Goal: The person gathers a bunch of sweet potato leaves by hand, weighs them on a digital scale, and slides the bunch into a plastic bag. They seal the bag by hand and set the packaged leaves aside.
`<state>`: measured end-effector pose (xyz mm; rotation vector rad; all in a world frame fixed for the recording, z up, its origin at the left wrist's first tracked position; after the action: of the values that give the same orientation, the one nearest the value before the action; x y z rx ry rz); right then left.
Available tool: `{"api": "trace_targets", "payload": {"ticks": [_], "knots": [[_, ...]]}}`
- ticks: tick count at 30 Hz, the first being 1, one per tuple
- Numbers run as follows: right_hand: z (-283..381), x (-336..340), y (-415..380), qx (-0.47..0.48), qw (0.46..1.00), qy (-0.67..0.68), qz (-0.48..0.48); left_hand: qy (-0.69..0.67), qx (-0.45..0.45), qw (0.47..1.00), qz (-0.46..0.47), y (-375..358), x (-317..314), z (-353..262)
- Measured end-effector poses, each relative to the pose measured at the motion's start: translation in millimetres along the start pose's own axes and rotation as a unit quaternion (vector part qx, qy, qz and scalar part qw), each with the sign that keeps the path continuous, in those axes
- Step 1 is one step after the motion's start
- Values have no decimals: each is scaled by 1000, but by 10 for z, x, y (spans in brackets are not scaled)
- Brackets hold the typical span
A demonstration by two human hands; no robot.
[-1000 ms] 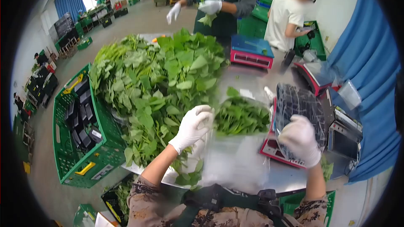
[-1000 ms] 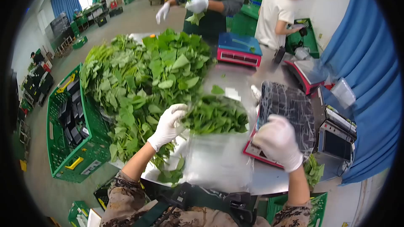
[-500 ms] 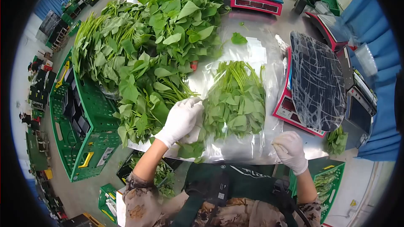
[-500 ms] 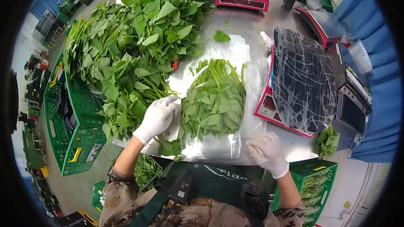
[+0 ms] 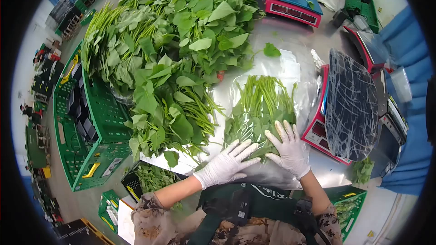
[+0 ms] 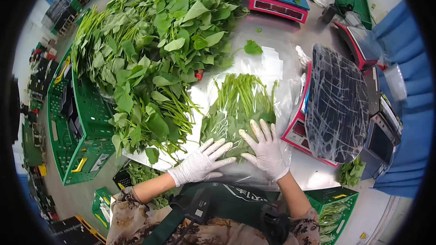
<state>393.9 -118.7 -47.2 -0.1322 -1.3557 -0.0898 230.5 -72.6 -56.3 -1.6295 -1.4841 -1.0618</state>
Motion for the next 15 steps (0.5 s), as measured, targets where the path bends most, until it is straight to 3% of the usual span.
{"api": "trace_targets", "payload": {"ticks": [7, 15], "knots": [[-120, -179, -29, 7, 1000, 11, -9, 4, -6, 1000, 14, 23, -130, 54], [-106, -169, -39, 10, 1000, 1, -21, 4, -4, 999, -34, -10, -44, 9]]}}
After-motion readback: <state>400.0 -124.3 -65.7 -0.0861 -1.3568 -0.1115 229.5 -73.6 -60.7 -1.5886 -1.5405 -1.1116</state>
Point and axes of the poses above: each hand's wrist, its own y-axis towards the middle knuckle, its own x-axis out of the back of the hand, z = x × y, the point moved 7 cm from there along y, towards the middle knuckle, and after that the axes turned 11 degrees about -x, right-handed, at the moved point
